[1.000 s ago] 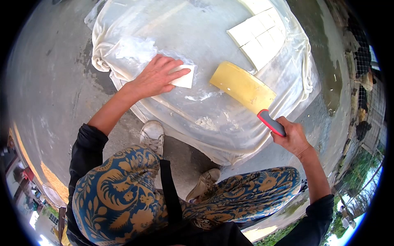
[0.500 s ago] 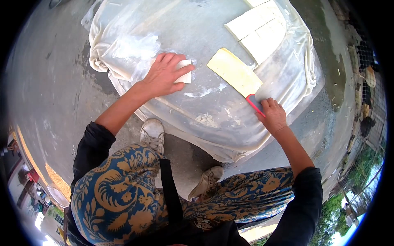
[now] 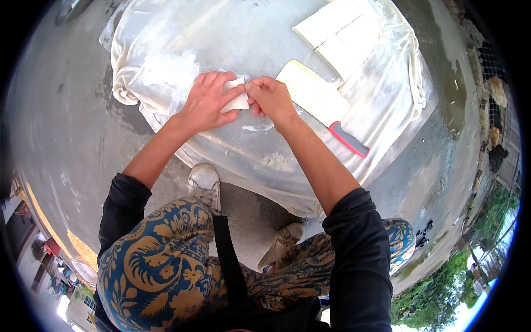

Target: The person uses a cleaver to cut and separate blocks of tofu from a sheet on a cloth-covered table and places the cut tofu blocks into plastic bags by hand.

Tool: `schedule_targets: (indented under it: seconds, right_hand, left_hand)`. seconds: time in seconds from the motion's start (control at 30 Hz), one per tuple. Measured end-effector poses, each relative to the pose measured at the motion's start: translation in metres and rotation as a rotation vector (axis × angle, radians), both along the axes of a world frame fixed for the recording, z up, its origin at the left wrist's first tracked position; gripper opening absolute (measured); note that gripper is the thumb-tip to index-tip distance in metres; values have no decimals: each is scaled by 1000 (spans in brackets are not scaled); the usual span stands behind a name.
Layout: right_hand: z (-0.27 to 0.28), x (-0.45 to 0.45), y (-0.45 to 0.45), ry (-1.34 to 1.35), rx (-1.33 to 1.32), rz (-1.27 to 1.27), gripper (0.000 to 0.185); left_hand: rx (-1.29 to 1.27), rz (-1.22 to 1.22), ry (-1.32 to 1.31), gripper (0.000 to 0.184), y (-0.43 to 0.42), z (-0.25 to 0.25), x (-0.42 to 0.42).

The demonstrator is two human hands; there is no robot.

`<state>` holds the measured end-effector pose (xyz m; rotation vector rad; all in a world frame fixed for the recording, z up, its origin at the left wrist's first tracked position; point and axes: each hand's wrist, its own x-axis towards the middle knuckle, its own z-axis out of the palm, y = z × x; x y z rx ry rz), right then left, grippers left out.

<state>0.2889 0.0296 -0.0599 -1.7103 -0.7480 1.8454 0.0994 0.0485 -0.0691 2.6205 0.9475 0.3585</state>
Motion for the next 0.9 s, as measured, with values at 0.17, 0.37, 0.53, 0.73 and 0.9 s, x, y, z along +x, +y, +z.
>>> schedule_targets:
  seconds: [0.17, 0.37, 0.53, 0.73, 0.9]
  right_hand:
    - [-12, -4, -4, 109, -82, -156, 15]
    - [-15, -3, -1, 104, -80, -153, 12]
    - [-14, -7, -7, -29, 5, -131, 12]
    - [-18, -12, -6, -153, 115, 32, 14]
    - [-4, -8, -19, -91, 97, -140, 12]
  left_hand:
    - [-17, 12, -14, 53, -1, 0, -4]
    - [-5, 18, -57, 53, 0, 0, -4]
    - [-23, 34, -48, 56, -1, 1, -6]
    - [0, 69, -74, 57, 0, 5, -4]
    - [-12, 83, -93, 55, -1, 6, -5]
